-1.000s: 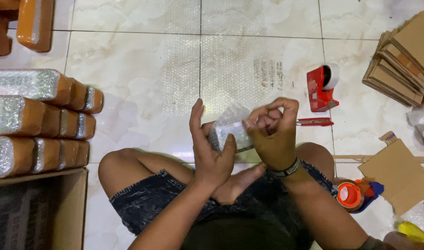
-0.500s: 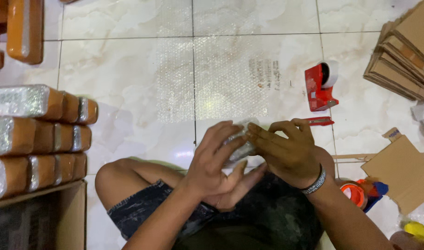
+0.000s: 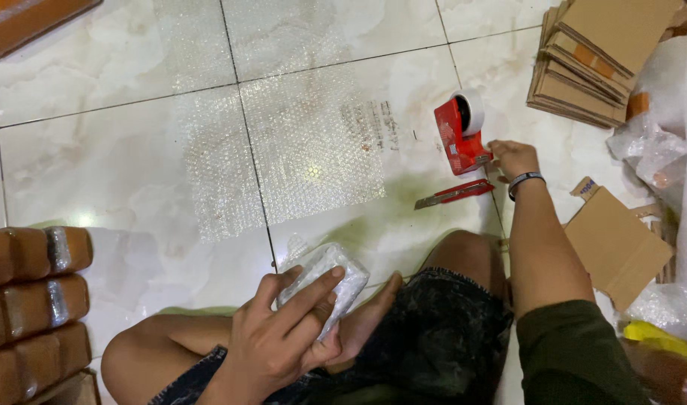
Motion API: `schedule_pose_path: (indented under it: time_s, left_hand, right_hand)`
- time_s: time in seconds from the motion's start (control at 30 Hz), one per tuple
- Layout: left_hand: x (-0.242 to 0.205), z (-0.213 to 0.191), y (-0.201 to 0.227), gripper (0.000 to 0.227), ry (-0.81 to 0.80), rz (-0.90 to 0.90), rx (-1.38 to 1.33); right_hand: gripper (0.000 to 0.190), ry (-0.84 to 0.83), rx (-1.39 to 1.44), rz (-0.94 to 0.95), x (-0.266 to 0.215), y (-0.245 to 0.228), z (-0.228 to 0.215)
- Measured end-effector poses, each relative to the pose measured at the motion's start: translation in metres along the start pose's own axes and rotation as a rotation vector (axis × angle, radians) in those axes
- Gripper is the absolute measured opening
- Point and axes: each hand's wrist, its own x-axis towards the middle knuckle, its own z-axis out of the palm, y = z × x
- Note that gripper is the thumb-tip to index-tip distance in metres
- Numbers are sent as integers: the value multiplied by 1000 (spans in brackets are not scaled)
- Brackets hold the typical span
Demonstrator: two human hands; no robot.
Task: The person sits on the floor and wraps rectangular boxes in bubble wrap. They use a handheld tape dispenser to secure the bubble wrap around each item and then place the wrapped packages into a cardboard box.
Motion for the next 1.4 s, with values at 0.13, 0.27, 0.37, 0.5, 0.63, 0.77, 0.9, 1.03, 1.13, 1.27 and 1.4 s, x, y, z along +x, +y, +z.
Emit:
schedule_pose_path:
  time_s: [0.13,0.27,0.37,0.5,0.63,0.77,0.9,1.03,1.13,1.27,1.4]
  left_hand:
    - [-5,-3,-4,16,-16,-6,-13]
    - [-7,-3,-5,20,-17,-28,-7]
    - [-7,-5,-5,16,15,-18,-51]
    - [-6,-5,-8,18,25,2,-55]
    - [-8,-7,-3,21,-14,9,-11]
    - [-15,-5,11,22,-1,-3,-1]
    - [-22,0,20,19,20,-113,-28]
    - [-30,3,28,22,5,-166,-33]
    - [-19,1,38,34,179,-177,76]
    - [-37,7,38,19,113,-87,7]
    - [-38,4,44,10,61,-108,92]
  right_hand:
    - [31,-56,97,331,1,-11,14]
    - [48,86,-88,354,-5,-47,10]
    - [29,-57,161,429,-8,-18,11]
    - [5,42,775,333,-44,32,14]
    - [16,248,531,352,-43,29,31]
    - [40,520,926,631,-31,39,14]
    - [14,178,515,224,-117,-18,1]
    - [10,-162,771,-77,-234,-36,10]
    - [4,-437,706,-231,-325,-65,11]
    - [22,-588,683,-202,-360,-106,22]
    - [19,-503,566,-227,-369,-113,32]
